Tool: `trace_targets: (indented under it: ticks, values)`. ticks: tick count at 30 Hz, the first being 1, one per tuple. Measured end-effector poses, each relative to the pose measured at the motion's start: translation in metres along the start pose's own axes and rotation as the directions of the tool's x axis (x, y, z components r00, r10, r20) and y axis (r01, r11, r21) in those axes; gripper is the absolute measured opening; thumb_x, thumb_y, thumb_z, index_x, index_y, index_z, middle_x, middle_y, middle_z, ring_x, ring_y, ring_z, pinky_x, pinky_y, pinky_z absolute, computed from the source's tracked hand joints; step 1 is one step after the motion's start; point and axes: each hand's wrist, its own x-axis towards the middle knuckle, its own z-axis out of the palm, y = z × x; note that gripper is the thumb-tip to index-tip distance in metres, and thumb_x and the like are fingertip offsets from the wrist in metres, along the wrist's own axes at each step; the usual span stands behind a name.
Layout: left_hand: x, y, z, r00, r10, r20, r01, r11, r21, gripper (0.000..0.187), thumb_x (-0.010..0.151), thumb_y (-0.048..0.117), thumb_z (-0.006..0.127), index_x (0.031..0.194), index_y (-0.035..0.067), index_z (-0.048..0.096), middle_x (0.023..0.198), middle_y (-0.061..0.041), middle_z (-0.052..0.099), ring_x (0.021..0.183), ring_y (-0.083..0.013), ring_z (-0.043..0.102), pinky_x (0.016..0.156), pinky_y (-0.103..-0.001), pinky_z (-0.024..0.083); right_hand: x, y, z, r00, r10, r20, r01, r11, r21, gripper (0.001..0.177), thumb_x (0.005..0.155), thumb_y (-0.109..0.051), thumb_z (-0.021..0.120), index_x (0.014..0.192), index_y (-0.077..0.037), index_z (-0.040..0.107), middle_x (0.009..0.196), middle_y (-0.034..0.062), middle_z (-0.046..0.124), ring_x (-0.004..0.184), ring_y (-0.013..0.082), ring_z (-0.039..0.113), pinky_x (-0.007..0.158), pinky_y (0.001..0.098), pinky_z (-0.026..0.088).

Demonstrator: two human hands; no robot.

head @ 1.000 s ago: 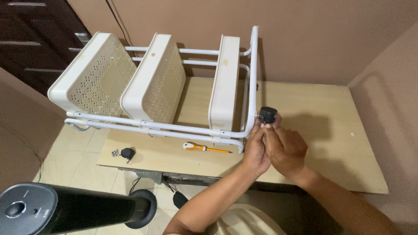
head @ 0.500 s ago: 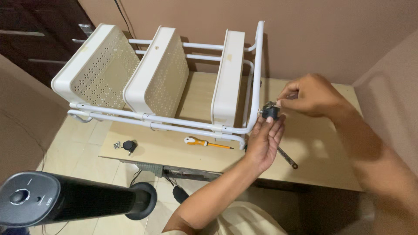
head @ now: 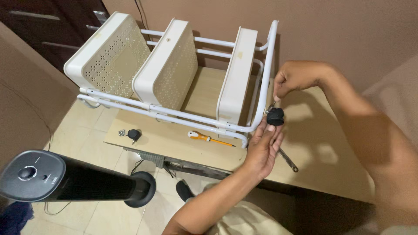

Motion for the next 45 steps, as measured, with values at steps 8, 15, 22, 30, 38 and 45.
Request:
trace_targets:
  ticks: [8, 15, 22, 30, 38, 45]
  values:
    - [0.005, 0.0, -0.005, 0.999, 0.035, 0.002, -0.035, 0.999, 0.008, 0.059, 0.102, 0.015, 0.061, 0.156, 0.006, 0.039, 0.142, -0.007, 0.058, 0.132, -0.0177, 0.057, 0.115, -0.034, 0.044, 0.034, 0.026, 0.004, 0.989, -0.048, 0.141, 0.016, 0.975, 0.221, 0.014, 0.074, -0.013, 0.083, 0.082, -0.002, 0.086, 0.068, 0.0085, 0.077, 0.054, 0.0124, 0.054, 0.049, 0.0271, 0.04]
    - [0.013, -0.002, -0.017, 1.0, -0.01, 0.001, 0.01, 1.0, -0.023, 0.048, 0.103, 0.012, 0.06, 0.149, 0.006, 0.049, 0.135, -0.006, 0.062, 0.126, -0.0161, 0.059, 0.114, -0.032, 0.046, -0.003, 0.002, 0.008, 0.998, -0.023, -0.053, 0.024, 1.0, 0.018, 0.013, 0.071, -0.016, 0.085, 0.081, -0.008, 0.086, 0.071, 0.0052, 0.081, 0.064, 0.0145, 0.069, 0.063, 0.0288, 0.051]
    - [0.023, -0.005, -0.019, 0.999, -0.031, 0.037, 0.032, 0.999, -0.031, 0.042, 0.104, 0.012, 0.058, 0.146, 0.013, 0.055, 0.124, -0.002, 0.064, 0.113, -0.014, 0.059, 0.108, -0.033, 0.046, -0.058, -0.044, 0.04, 0.935, 0.037, -0.353, -0.09, 0.987, -0.135, 0.016, 0.076, -0.021, 0.081, 0.083, -0.007, 0.081, 0.079, 0.009, 0.079, 0.073, 0.021, 0.074, 0.071, 0.037, 0.057]
    - [0.025, 0.001, -0.01, 0.991, -0.044, 0.126, 0.058, 0.993, -0.105, 0.025, 0.107, 0.012, 0.055, 0.132, 0.015, 0.059, 0.12, 0.001, 0.064, 0.115, -0.0128, 0.059, 0.107, -0.032, 0.048, -0.089, -0.071, 0.123, 0.623, -0.21, -0.754, -0.113, 0.929, -0.351, 0.018, 0.092, -0.016, 0.074, 0.077, -0.004, 0.073, 0.072, 0.0093, 0.067, 0.063, 0.0221, 0.066, 0.058, 0.0359, 0.054]
    - [0.019, 0.004, -0.009, 0.981, -0.071, 0.183, 0.078, 0.997, -0.028, 0.017, 0.111, 0.02, 0.049, 0.126, 0.02, 0.056, 0.107, 0.004, 0.061, 0.099, -0.0093, 0.059, 0.088, -0.028, 0.051, -0.09, -0.087, 0.185, 0.28, -0.545, -0.79, -0.341, 0.713, -0.612, 0.007, 0.089, -0.005, 0.074, 0.094, -0.003, 0.07, 0.075, 0.0038, 0.053, 0.068, 0.0208, 0.057, 0.058, 0.0351, 0.045]
    - [0.032, -0.011, -0.028, 0.978, 0.02, 0.21, -0.025, 1.0, 0.019, 0.02, 0.114, 0.018, 0.06, 0.131, 0.01, 0.057, 0.113, 0.001, 0.057, 0.104, -0.0115, 0.055, 0.097, -0.032, 0.049, -0.1, -0.077, 0.16, 0.359, -0.237, -0.903, -0.216, 0.92, -0.328, 0.012, 0.089, -0.02, 0.081, 0.088, -0.008, 0.078, 0.071, 0.0043, 0.064, 0.061, 0.0212, 0.062, 0.058, 0.0357, 0.05]
